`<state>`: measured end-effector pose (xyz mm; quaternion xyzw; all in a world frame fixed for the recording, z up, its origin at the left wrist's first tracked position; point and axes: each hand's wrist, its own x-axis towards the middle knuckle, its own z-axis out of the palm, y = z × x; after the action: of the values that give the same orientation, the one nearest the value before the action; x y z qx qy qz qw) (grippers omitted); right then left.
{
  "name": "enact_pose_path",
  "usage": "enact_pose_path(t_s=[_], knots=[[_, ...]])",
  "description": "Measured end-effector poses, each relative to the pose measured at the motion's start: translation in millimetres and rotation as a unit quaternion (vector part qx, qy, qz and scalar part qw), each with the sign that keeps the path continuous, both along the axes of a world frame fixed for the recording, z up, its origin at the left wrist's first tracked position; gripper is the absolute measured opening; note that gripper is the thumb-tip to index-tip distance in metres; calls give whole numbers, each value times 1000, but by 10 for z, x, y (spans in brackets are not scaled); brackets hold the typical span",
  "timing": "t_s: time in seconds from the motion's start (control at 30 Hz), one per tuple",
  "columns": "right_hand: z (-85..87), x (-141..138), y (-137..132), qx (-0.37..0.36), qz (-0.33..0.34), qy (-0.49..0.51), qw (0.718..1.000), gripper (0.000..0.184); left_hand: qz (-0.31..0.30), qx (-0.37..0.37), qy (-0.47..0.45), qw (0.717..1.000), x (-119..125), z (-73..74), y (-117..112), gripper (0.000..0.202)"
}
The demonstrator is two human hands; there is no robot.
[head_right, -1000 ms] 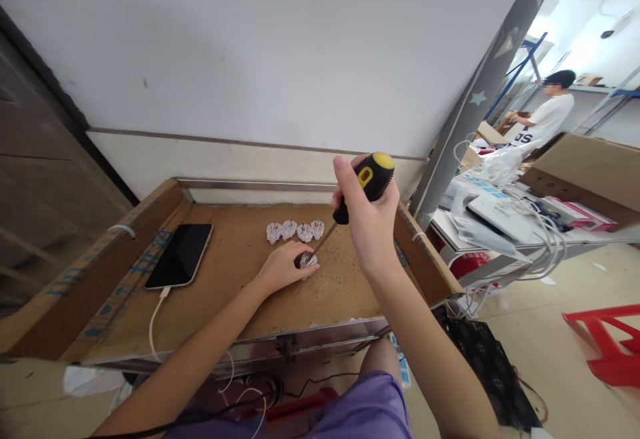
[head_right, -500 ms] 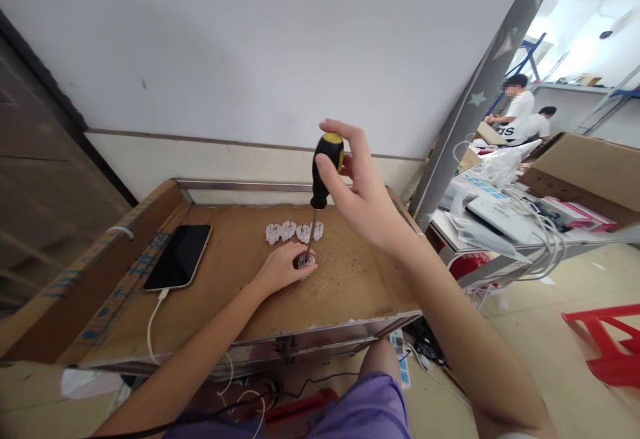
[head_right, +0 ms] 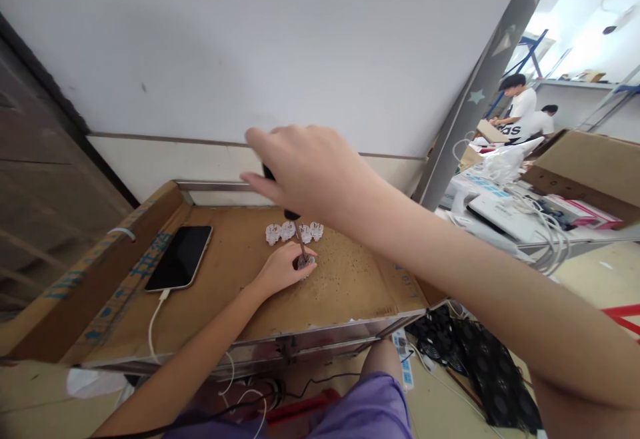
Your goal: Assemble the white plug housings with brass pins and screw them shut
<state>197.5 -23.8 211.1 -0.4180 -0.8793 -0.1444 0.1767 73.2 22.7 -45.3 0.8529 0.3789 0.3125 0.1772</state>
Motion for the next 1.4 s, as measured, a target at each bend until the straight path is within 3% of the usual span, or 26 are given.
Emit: enact_pose_path(t_s=[0.07, 0.2, 0.23, 0.27, 0.37, 0.43, 0.5, 0.57, 0.63, 0.7, 0.77, 0.83, 0.9, 0.97, 1.03, 1.1, 1.2, 1.27, 1.37, 1.4], knots=[[12, 26, 40, 28, -38, 13, 999, 32, 5, -6, 2, 1000, 1, 6, -6, 13], [90, 102, 101, -113, 131, -13, 985, 19, 18, -4, -8, 1000, -3, 19, -14, 20], [91, 99, 110, -133, 148, -11, 980, 16, 21, -1, -7, 1000, -3, 23, -17, 20], [80, 85, 122, -128, 133, -2, 983, 15, 24, -1, -4, 1000, -3, 26, -21, 19], [26, 28, 178, -15, -25, 24, 999, 24, 40, -20, 7, 999, 1, 33, -42, 18], [34, 23, 214, 16, -62, 16, 998, 33, 51, -37, 12, 998, 1, 36, -58, 20], [93, 50, 210, -59, 16, 7, 998, 25, 59, -46, 15, 997, 1, 40, -71, 19], [155, 68, 147, -166, 119, -7, 979, 21, 65, -52, 19, 996, 1, 43, -76, 19], [162, 41, 48, -199, 149, -24, 968, 25, 70, -54, 27, 996, 3, 45, -77, 19], [103, -27, -46, -119, 65, -35, 990, 21, 71, -53, 34, 995, 7, 45, -76, 20], [30, -90, -99, -10, -56, -40, 998, 29, 70, -51, 40, 995, 11, 43, -78, 21], [6, -100, -99, 32, -92, -52, 994, 34, 69, -52, 45, 995, 12, 41, -82, 21], [56, -49, -62, -34, -23, -57, 998, 25, 71, -55, 47, 995, 9, 38, -85, 20], [136, 19, -13, -148, 66, -59, 985, 30, 74, -62, 40, 994, 2, 34, -83, 21], [182, 48, 35, -203, 100, -63, 972, 33, 75, -67, 28, 995, -8, 25, -77, 22], [158, 21, 79, -133, 50, -67, 988, 25, 69, -65, 21, 995, -19, 13, -71, 22], [58, -51, 127, 20, -59, -52, 997, 31, 55, -60, 23, 996, -33, -6, -64, 22], [20, -64, 137, 7, -20, -34, 999, 29, 51, -60, 19, 997, -40, -14, -60, 23], [23, -36, 129, -123, 140, -7, 982, 35, 48, -60, 3, 997, -45, -16, -56, 22], [25, -29, 128, -142, 161, -4, 977, 37, 48, -58, -2, 997, -45, -15, -55, 22]])
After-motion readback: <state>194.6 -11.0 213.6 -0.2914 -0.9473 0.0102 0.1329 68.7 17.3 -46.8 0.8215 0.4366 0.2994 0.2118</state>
